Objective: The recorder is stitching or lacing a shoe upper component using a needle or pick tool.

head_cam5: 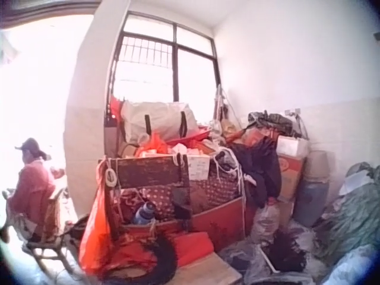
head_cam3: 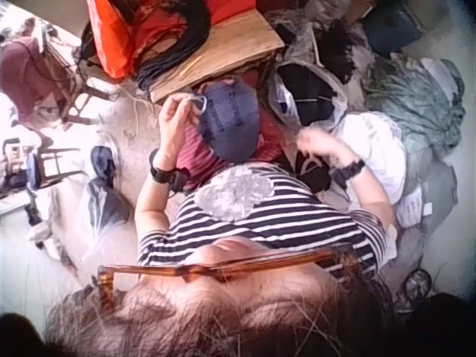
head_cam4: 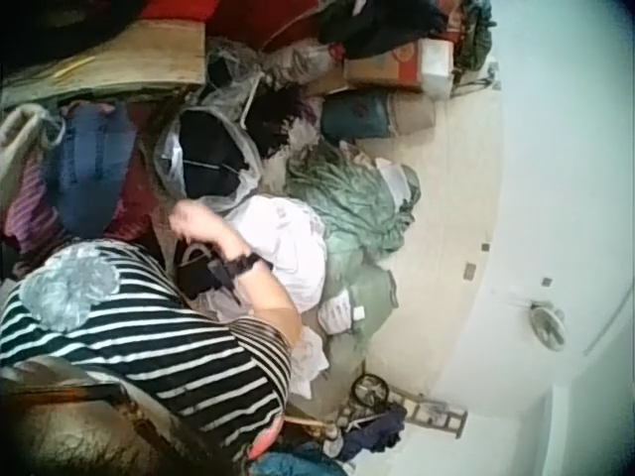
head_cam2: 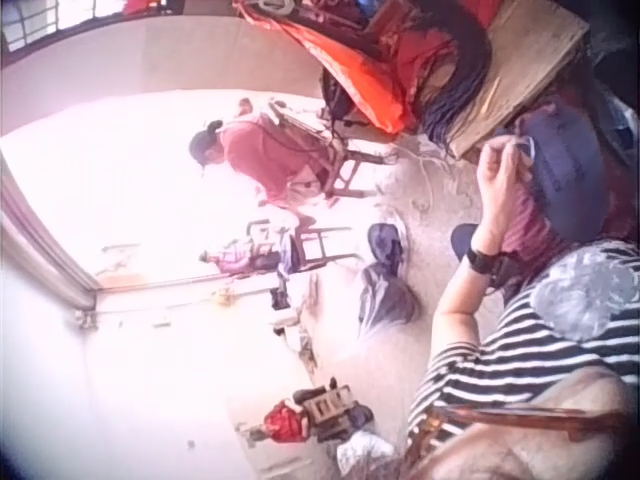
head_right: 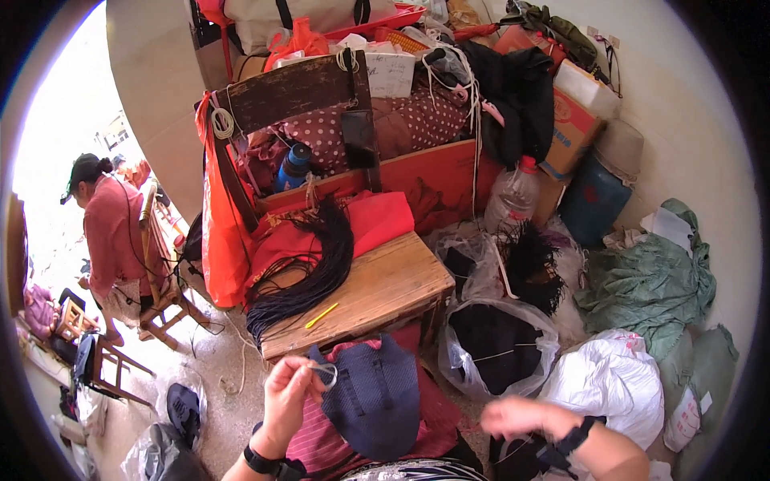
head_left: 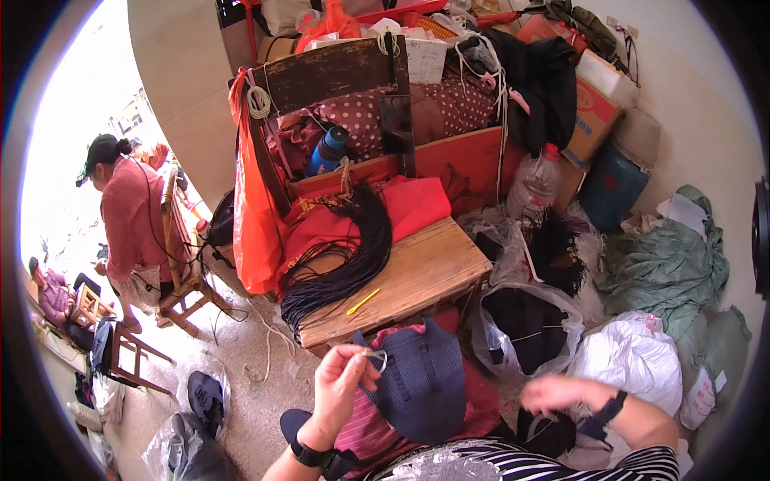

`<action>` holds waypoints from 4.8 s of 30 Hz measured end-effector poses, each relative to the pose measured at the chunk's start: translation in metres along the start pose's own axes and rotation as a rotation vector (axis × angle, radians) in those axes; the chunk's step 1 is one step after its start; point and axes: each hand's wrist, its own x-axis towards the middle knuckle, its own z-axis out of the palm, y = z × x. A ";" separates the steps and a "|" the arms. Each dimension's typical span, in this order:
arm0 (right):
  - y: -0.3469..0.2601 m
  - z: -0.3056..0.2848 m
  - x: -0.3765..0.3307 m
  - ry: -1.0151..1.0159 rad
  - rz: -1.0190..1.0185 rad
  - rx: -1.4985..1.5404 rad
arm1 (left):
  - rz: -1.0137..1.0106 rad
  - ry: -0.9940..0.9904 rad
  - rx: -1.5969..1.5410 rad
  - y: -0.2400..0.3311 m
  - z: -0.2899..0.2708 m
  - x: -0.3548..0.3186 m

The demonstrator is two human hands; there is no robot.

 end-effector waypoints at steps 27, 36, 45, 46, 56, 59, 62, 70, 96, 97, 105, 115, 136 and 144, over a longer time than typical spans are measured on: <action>-0.250 -0.079 0.161 0.104 -0.599 0.670 | -0.071 -0.030 -0.116 -0.002 0.026 0.095; -0.233 -0.073 0.167 0.127 -0.572 0.369 | -0.184 -0.048 -0.239 -0.009 0.020 0.109; -0.217 -0.065 0.186 0.368 -0.605 0.421 | -0.223 -0.094 -0.140 -0.024 0.001 0.101; -0.217 -0.069 0.188 0.392 -0.620 0.416 | -0.216 -0.095 -0.139 -0.024 0.001 0.102; -0.213 -0.112 0.216 0.591 -0.635 0.409 | -0.165 -0.173 -0.202 -0.045 -0.012 0.093; -0.223 -0.116 0.215 0.583 -0.622 0.401 | -0.137 -0.148 -0.257 -0.046 -0.016 0.092; -0.223 -0.124 0.222 0.592 -0.622 0.387 | -0.093 -0.145 -0.286 -0.046 -0.015 0.090; -0.209 -0.133 0.240 1.161 -0.741 -0.175 | 0.030 -0.109 -0.266 -0.047 -0.015 0.083; -0.279 -0.063 0.248 0.709 -1.239 -1.195 | 0.498 0.223 1.146 -0.009 -0.045 0.150; -0.277 -0.065 0.246 0.675 -1.231 -1.059 | 0.535 0.173 1.242 -0.009 -0.046 0.153; -0.255 -0.084 0.245 0.865 -1.058 -0.433 | 0.704 0.157 1.448 -0.010 -0.042 0.160; -0.259 -0.088 0.289 0.764 -1.039 -0.335 | 0.632 0.215 0.877 0.036 -0.030 0.105; -0.235 0.027 0.105 -0.383 -0.556 0.655 | 0.707 0.119 0.705 0.034 -0.002 -0.041; -0.188 0.036 0.072 -0.491 -0.549 0.351 | 0.724 0.325 0.826 0.017 -0.031 -0.063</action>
